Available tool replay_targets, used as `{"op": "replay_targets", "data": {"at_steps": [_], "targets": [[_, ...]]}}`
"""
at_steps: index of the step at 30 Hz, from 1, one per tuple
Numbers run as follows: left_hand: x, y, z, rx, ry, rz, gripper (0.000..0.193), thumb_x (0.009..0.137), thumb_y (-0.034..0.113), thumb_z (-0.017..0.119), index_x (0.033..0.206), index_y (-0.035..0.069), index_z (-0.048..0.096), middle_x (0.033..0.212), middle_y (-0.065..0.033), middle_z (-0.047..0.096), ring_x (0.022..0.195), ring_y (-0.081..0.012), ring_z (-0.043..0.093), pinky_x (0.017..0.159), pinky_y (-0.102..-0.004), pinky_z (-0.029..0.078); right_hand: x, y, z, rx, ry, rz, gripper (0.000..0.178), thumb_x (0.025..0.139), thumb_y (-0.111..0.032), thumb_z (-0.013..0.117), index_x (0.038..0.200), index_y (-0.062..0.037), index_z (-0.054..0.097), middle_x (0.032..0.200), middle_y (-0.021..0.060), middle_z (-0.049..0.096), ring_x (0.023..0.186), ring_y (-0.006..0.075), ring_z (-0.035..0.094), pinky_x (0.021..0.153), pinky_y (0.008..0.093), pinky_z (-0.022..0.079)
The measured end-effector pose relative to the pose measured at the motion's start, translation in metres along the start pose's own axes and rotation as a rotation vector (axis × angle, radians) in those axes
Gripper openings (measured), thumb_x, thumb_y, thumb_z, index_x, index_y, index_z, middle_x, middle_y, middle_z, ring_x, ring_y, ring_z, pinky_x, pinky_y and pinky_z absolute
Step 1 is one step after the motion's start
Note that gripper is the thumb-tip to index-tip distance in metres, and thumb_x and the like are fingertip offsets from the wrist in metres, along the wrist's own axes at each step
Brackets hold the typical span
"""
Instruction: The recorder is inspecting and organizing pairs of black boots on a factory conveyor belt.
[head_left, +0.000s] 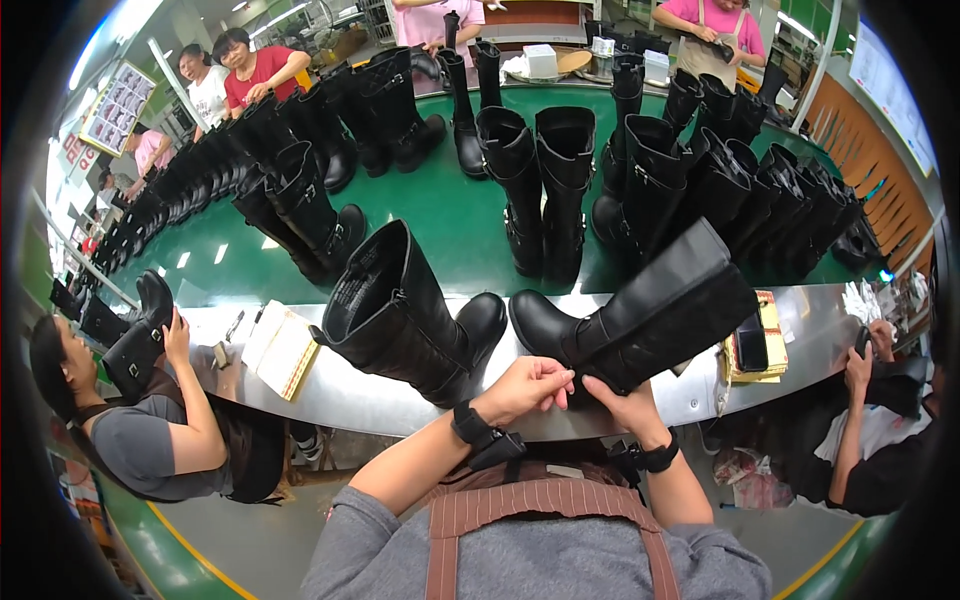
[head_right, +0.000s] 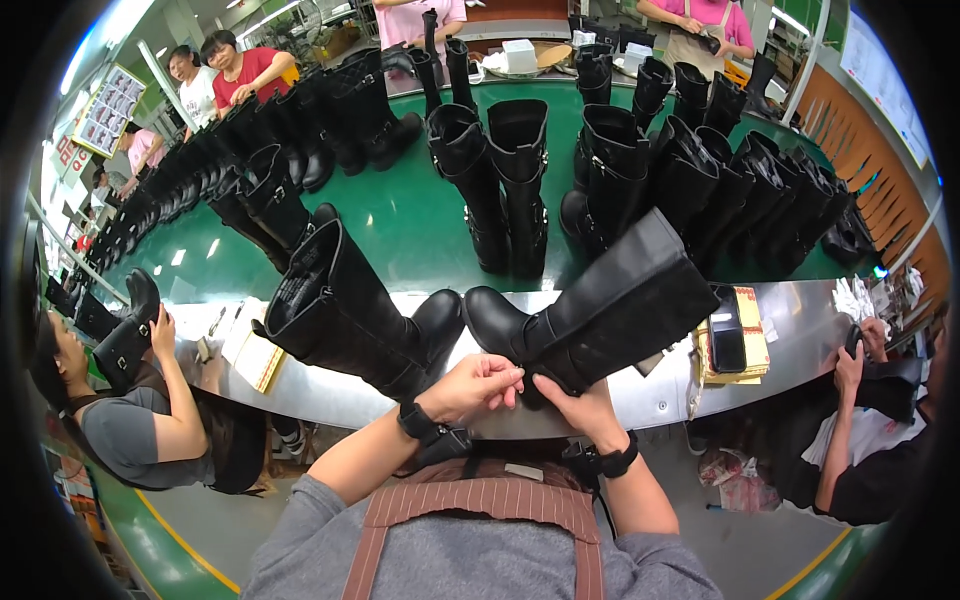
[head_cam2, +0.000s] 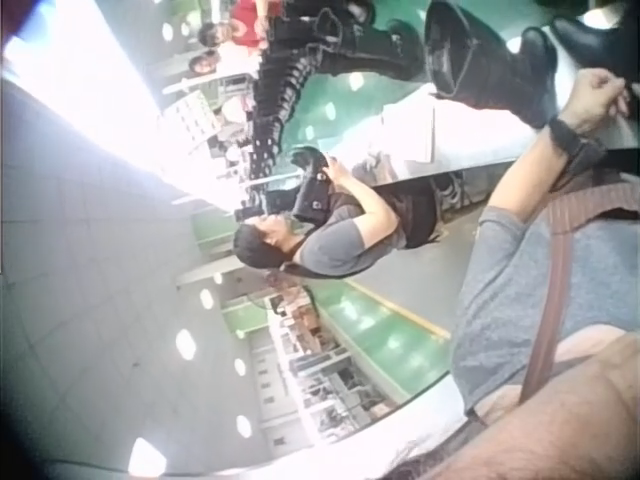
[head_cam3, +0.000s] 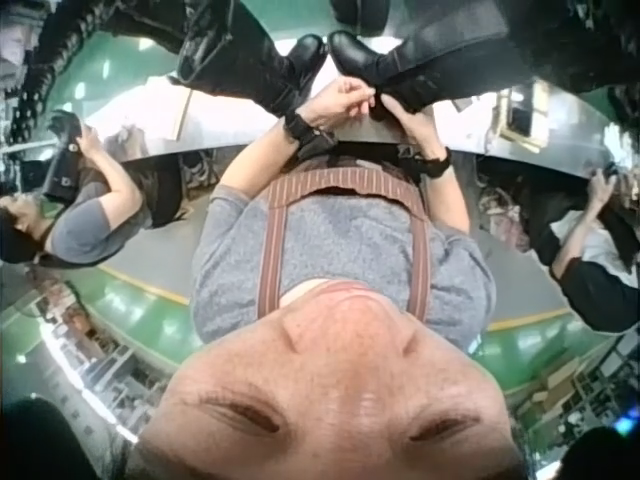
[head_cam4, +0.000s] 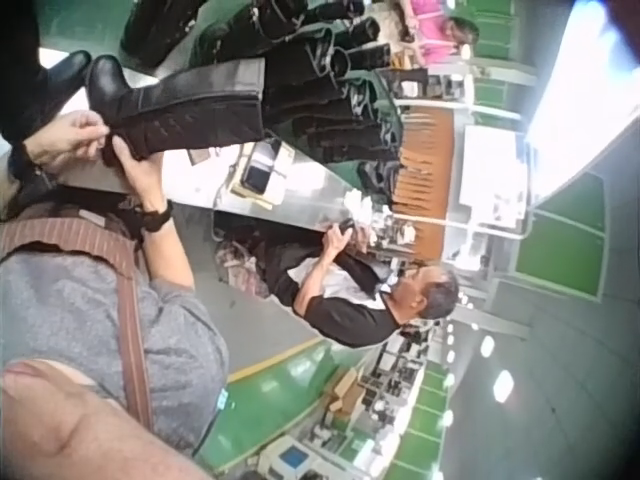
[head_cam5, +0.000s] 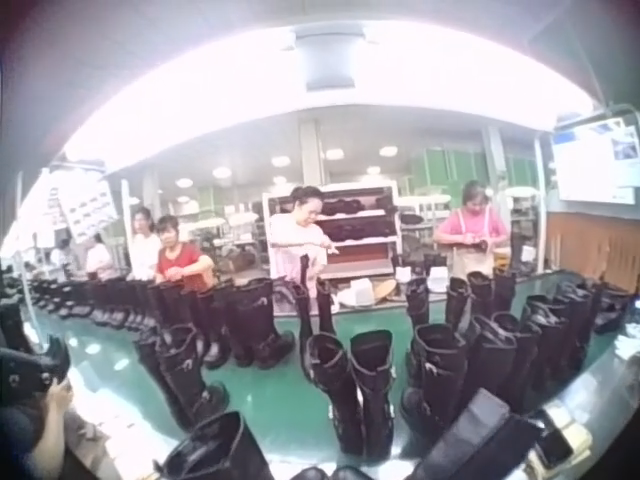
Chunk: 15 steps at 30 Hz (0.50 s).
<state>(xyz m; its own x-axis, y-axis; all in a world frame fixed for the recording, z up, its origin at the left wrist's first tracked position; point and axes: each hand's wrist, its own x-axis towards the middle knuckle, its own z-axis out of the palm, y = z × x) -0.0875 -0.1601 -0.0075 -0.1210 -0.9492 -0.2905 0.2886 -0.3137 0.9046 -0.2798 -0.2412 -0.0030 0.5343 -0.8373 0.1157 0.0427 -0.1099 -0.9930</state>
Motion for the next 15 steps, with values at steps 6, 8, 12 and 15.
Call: {"op": "replay_targets", "data": {"at_steps": [6, 8, 12, 15], "targets": [[0.002, -0.013, -0.013, 0.11, 0.115, -0.007, 0.026, 0.099, 0.023, 0.052, 0.083, 0.004, 0.061, 0.062, 0.003, 0.056, 0.051, -0.0033, 0.046, 0.049, -0.0184, 0.036, -0.001, 0.01, 0.019, -0.296, -0.154, -0.021, 0.04, 0.068, -0.009, 0.08, 0.103, 0.0006, 0.065, 0.095, 0.0118, 0.069, 0.09, 0.0214, 0.067, 0.08, 0.0313, 0.051], [-0.003, -0.008, -0.009, 0.196, 0.166, -0.098, 0.027, 0.099, 0.022, 0.051, 0.081, 0.005, 0.06, 0.062, 0.004, 0.053, 0.052, -0.0034, 0.044, 0.048, -0.019, 0.034, -0.001, 0.014, 0.025, -0.313, -0.054, -0.096, 0.037, 0.066, -0.011, 0.079, 0.1, -0.0014, 0.066, 0.091, 0.0159, 0.069, 0.087, 0.0274, 0.068, 0.075, 0.0337, 0.053], [-0.027, 0.05, 0.014, -0.167, 0.062, 0.001, 0.021, 0.099, 0.021, 0.051, 0.088, 0.004, 0.058, 0.06, 0.0051, 0.047, 0.05, -0.0041, 0.038, 0.048, -0.0199, 0.031, -0.001, 0.018, 0.024, -0.456, -0.043, -0.083, 0.036, 0.065, -0.013, 0.075, 0.098, -0.0032, 0.067, 0.091, 0.0181, 0.068, 0.087, 0.0342, 0.067, 0.075, 0.0371, 0.053], [-0.066, 0.113, 0.028, -0.205, -0.019, 0.334, 0.022, 0.1, 0.021, 0.05, 0.09, 0.003, 0.056, 0.059, 0.0065, 0.042, 0.05, -0.0028, 0.036, 0.046, -0.0188, 0.027, 0.004, 0.017, 0.024, -0.477, -0.042, -0.13, 0.037, 0.064, -0.013, 0.074, 0.099, -0.0034, 0.067, 0.091, 0.0189, 0.067, 0.086, 0.0364, 0.065, 0.075, 0.039, 0.052]]}}
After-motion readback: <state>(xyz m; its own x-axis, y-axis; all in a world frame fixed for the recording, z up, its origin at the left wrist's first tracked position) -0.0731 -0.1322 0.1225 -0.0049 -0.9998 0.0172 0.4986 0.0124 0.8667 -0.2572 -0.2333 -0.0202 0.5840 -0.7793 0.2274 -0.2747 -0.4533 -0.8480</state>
